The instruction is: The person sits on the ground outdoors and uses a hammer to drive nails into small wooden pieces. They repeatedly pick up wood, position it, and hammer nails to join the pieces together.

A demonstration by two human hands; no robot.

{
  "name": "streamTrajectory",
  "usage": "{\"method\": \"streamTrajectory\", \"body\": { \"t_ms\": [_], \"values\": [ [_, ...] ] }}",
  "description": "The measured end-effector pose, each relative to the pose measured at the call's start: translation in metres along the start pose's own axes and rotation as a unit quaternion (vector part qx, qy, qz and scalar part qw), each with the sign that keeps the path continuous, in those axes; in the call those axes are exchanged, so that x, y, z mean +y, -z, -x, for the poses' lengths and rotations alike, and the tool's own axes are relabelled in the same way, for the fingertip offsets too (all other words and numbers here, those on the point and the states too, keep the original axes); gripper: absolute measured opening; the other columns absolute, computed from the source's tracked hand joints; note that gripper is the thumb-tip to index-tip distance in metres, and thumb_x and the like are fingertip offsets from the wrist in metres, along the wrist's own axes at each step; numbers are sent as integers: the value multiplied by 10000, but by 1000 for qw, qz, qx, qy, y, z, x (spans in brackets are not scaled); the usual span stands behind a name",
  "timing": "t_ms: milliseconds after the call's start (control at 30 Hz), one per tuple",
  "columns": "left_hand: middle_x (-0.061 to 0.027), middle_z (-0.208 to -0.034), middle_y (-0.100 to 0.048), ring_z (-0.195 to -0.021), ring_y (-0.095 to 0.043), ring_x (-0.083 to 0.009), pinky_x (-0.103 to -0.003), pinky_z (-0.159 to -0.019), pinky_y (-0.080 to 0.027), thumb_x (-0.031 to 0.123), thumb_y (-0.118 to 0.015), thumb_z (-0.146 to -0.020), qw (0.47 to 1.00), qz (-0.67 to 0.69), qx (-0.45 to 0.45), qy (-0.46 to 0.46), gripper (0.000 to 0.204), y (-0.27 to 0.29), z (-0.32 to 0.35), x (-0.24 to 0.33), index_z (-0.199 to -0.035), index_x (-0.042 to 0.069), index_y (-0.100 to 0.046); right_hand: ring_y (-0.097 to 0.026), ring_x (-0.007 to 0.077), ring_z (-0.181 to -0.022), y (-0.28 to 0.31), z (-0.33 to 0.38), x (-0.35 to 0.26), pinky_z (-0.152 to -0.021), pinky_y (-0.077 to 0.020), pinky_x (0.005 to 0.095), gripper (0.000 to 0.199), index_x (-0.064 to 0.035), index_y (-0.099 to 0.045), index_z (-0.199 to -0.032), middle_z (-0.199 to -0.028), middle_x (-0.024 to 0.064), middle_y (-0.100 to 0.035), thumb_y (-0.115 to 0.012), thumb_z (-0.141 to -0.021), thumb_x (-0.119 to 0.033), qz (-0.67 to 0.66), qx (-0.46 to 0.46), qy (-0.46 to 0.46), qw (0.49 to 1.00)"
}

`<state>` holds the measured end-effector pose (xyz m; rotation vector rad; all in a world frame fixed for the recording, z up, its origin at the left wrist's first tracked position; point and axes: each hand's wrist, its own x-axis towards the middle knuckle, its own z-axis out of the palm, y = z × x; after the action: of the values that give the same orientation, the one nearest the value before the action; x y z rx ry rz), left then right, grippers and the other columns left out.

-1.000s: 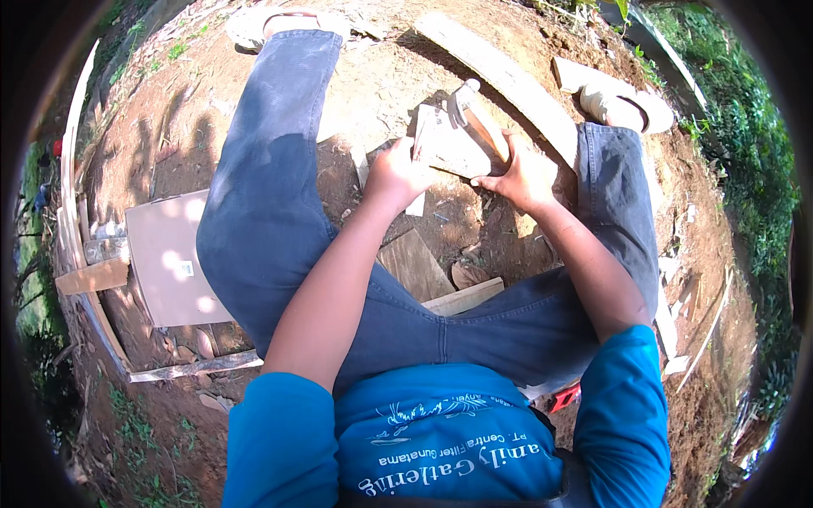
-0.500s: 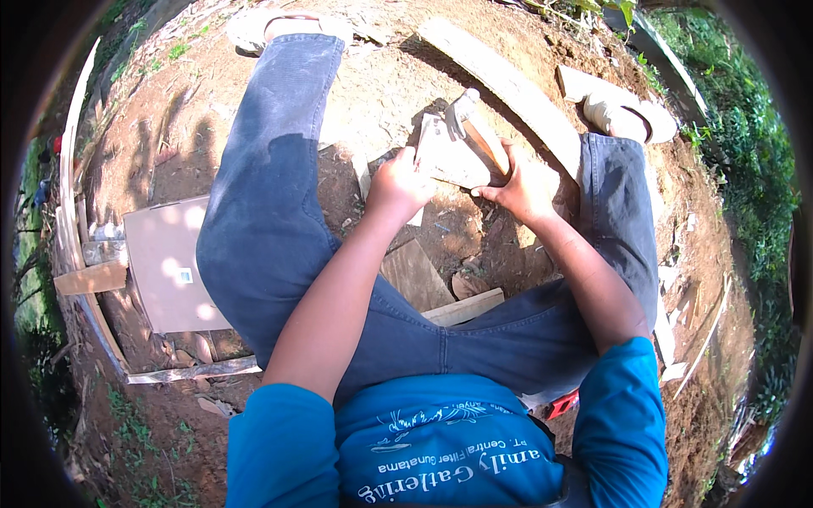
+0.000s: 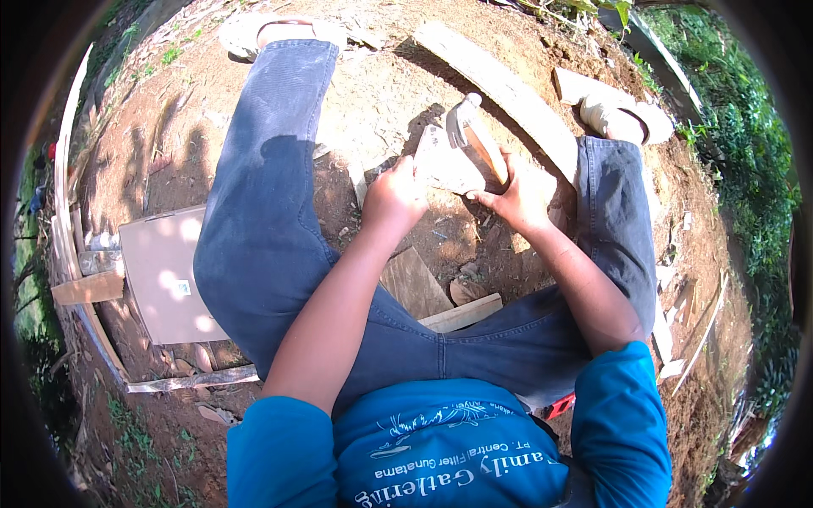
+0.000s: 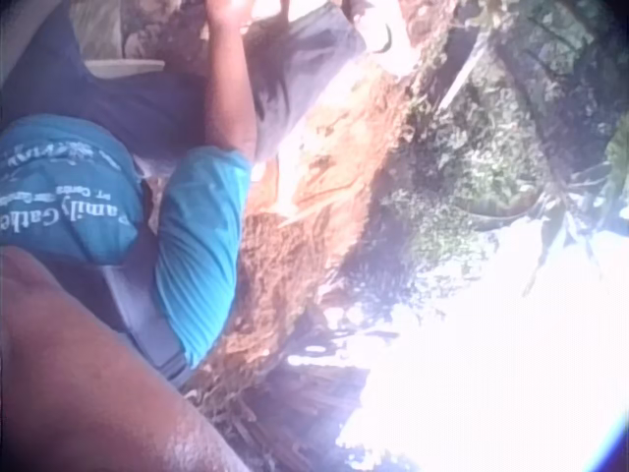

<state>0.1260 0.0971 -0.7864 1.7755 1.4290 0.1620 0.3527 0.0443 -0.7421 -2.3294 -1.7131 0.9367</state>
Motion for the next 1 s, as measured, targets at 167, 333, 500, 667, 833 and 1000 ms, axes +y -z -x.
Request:
{"method": "streamTrajectory", "body": {
  "t_ms": [167, 333, 500, 667, 833, 1000],
  "values": [
    [-246, -859, -691, -839, -676, -438, -533, -747, -543, 268, -575, -939, 1000, -16, 8, -5, 229, -2, 1, 2, -1053, 69, -582, -567, 349, -1263, 4, 0, -2, -1072, -445, 417, 996, 17, -425, -1441, -1330, 251, -583, -889, -699, -459, 11, -1, -18, 1000],
    [-215, -910, -679, -872, -657, -428, -498, -767, -532, 261, -662, -864, 998, 21, -23, 51, 278, 7, 3, 11, -1043, 63, -585, -604, 333, -1208, 0, 3, 0, -1027, -478, 402, 955, 19, -463, -1394, -1286, 234, -608, -916, -672, -411, -8, 4, -38, 999],
    [-215, -883, -673, -850, -658, -427, -497, -757, -533, 196, -698, -794, 999, 50, -18, -3, 337, 7, 8, 7, -1062, 59, -546, -574, 353, -1224, 7, 4, 0, -1039, -463, 425, 879, 22, -468, -1355, -1288, 228, -584, -896, -702, -382, -53, -27, -48, 997],
    [-198, -946, -643, -828, -655, -395, -481, -744, -542, 192, -694, -787, 1000, 10, -17, -16, 320, 0, 5, 3, -1049, 53, -575, -565, 340, -1251, 4, 5, 0, -1067, -448, 412, 848, 30, -478, -1359, -1324, 223, -580, -895, -716, -333, -28, 20, 24, 999],
    [-184, -1001, -640, -831, -664, -367, -460, -754, -557, 192, -664, -803, 994, -65, 5, -84, 349, -11, 8, -10, -1106, 36, -588, -550, 330, -1290, 1, 3, 0, -1105, -423, 405, 860, 42, -482, -1381, -1356, 227, -577, -908, -704, -275, -58, 0, -9, 998],
    [-232, -916, -695, -874, -694, -386, -480, -776, -575, 162, -649, -805, 996, -56, -3, -71, 451, -13, 9, -9, -1217, 12, -546, -559, 331, -1279, 5, 4, -5, -1097, -429, 404, 854, 40, -492, -1373, -1349, 229, -580, -911, -698, -273, -43, 0, -35, 998]
  ]
}}
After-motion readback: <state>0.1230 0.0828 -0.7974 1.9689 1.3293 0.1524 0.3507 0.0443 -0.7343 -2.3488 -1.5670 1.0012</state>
